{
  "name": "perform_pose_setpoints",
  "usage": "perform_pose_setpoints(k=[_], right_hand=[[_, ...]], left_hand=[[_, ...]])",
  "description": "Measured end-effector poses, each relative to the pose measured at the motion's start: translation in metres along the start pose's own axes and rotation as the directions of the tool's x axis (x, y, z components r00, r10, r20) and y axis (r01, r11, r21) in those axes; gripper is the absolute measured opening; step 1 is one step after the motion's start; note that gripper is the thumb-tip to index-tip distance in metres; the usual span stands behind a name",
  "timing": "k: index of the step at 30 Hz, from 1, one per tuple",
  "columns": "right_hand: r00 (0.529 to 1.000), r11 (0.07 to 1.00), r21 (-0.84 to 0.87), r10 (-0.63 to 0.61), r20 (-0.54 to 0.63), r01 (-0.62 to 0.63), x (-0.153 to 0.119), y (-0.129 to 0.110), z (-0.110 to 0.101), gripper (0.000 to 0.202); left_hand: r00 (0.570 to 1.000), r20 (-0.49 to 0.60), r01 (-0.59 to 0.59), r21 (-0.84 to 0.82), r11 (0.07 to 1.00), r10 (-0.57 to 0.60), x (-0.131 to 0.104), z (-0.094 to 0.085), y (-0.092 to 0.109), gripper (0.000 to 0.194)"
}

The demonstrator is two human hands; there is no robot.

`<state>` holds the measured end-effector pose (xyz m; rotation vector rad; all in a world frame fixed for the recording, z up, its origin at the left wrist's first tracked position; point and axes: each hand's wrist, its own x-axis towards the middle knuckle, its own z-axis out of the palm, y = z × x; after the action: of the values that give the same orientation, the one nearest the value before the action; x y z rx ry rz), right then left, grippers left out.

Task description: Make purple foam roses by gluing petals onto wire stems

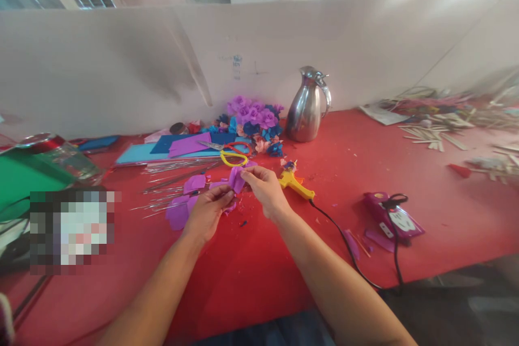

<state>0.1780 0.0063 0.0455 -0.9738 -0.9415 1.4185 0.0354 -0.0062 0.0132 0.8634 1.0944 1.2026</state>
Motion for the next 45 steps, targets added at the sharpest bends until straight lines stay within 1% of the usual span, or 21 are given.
perform_pose_setpoints(k=[14,17,22,26,28,30,33,36,41,45], right_hand=[[1.0,1.0,-0.008,-0.006,0.005,0.006,0.0,0.002,0.001,0.022],[0.999,0.997,-0.061,-0.035,0.007,0.036,-0.001,0.001,0.001,0.02],[0.996,0.978,-0.196,-0.061,0.067,0.073,-0.003,0.001,0.001,0.02],[0.995,0.966,-0.243,-0.068,0.074,0.084,-0.002,0.003,-0.001,0.018],[0.994,0.958,-0.271,-0.078,0.074,0.095,-0.001,0.004,-0.003,0.018],[0.993,0.951,-0.291,-0.087,0.081,0.107,0.0,0.003,-0.004,0.019],[0.991,0.949,-0.293,-0.091,0.096,0.115,0.001,0.003,-0.006,0.019],[0.99,0.948,-0.298,-0.085,0.111,0.115,0.001,0.002,-0.006,0.018],[0.984,0.953,-0.288,-0.045,0.17,0.094,-0.002,0.001,-0.003,0.016],[0.985,0.954,-0.288,-0.036,0.169,0.084,-0.003,0.001,-0.003,0.017]], left_hand=[[1.0,-0.006,-0.023,0.006,1.0,0.023,-0.001,0.0,0.002,0.027],[1.0,-0.012,-0.025,-0.011,1.0,0.025,-0.001,0.001,0.004,0.027],[1.0,-0.013,-0.017,-0.036,0.999,0.017,-0.003,0.004,0.006,0.027],[1.0,-0.005,0.008,-0.026,1.0,-0.009,-0.005,0.006,0.005,0.026],[1.0,0.009,0.016,-0.053,0.998,-0.015,-0.005,0.006,0.005,0.027],[0.998,0.05,0.034,-0.076,0.997,-0.03,-0.005,0.004,0.006,0.029],[0.991,0.109,0.092,-0.128,0.988,-0.078,-0.004,0.0,0.01,0.029],[0.991,0.097,0.106,-0.167,0.98,-0.091,-0.002,-0.005,0.012,0.027],[0.989,0.122,0.1,-0.094,0.991,-0.088,0.0,-0.009,0.011,0.028],[0.987,0.119,0.118,-0.074,0.99,-0.109,-0.001,-0.007,0.011,0.029]])
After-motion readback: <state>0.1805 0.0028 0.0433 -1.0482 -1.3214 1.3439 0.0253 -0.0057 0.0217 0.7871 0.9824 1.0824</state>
